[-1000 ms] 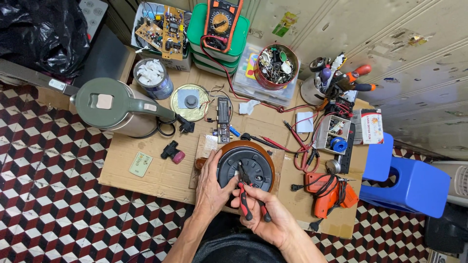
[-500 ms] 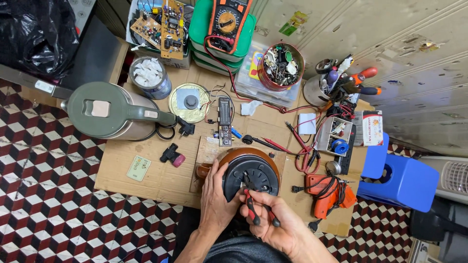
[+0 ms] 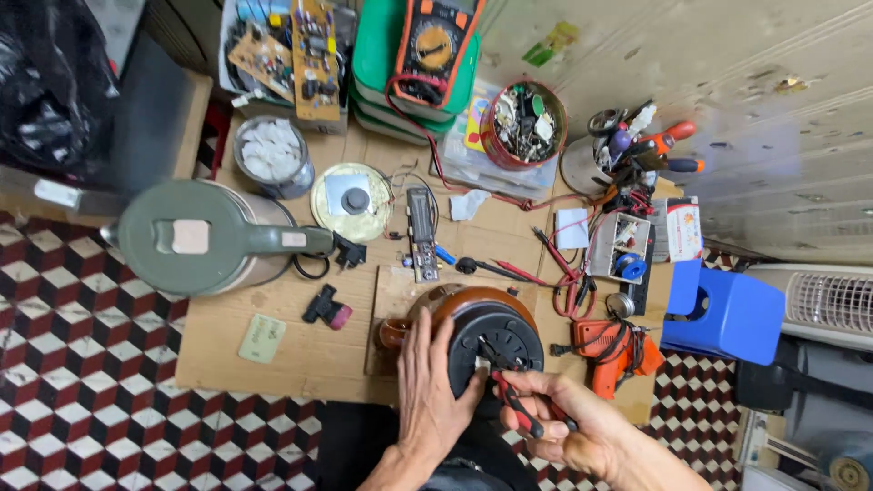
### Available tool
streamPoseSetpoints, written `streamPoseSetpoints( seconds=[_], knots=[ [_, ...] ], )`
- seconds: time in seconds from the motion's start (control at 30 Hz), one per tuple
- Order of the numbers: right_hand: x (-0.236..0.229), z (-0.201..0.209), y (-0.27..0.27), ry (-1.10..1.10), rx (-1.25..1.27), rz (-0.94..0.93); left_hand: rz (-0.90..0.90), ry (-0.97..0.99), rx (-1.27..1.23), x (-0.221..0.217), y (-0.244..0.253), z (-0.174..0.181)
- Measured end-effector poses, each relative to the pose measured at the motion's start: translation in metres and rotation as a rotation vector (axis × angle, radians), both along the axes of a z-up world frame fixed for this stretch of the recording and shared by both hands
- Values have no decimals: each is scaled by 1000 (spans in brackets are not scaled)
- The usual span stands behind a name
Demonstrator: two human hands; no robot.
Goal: Repairing the heating element and internal wiring in the base of a ceramic electric pot.
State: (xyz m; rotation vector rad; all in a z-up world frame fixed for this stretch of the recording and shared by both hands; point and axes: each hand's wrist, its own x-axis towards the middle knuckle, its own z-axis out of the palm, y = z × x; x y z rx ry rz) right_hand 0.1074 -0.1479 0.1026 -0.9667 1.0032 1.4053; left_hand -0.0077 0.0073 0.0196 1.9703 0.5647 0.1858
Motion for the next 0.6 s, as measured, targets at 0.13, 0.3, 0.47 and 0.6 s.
streamPoseSetpoints(
  seconds=[0.13,0.3,0.47,0.6],
  knots=[
    [7,-2,5,18,-34,52,-278,-383,167,9,20,3],
    [11,-13,3,47,67,-30,-394,-553,147,30,30,-7],
    [8,56,37,-396,-322,215,-349,-548,192,38,27,-31],
    [46,-131,-41,-932,-361,72,-353,-691,292,78,8,-158]
  ],
)
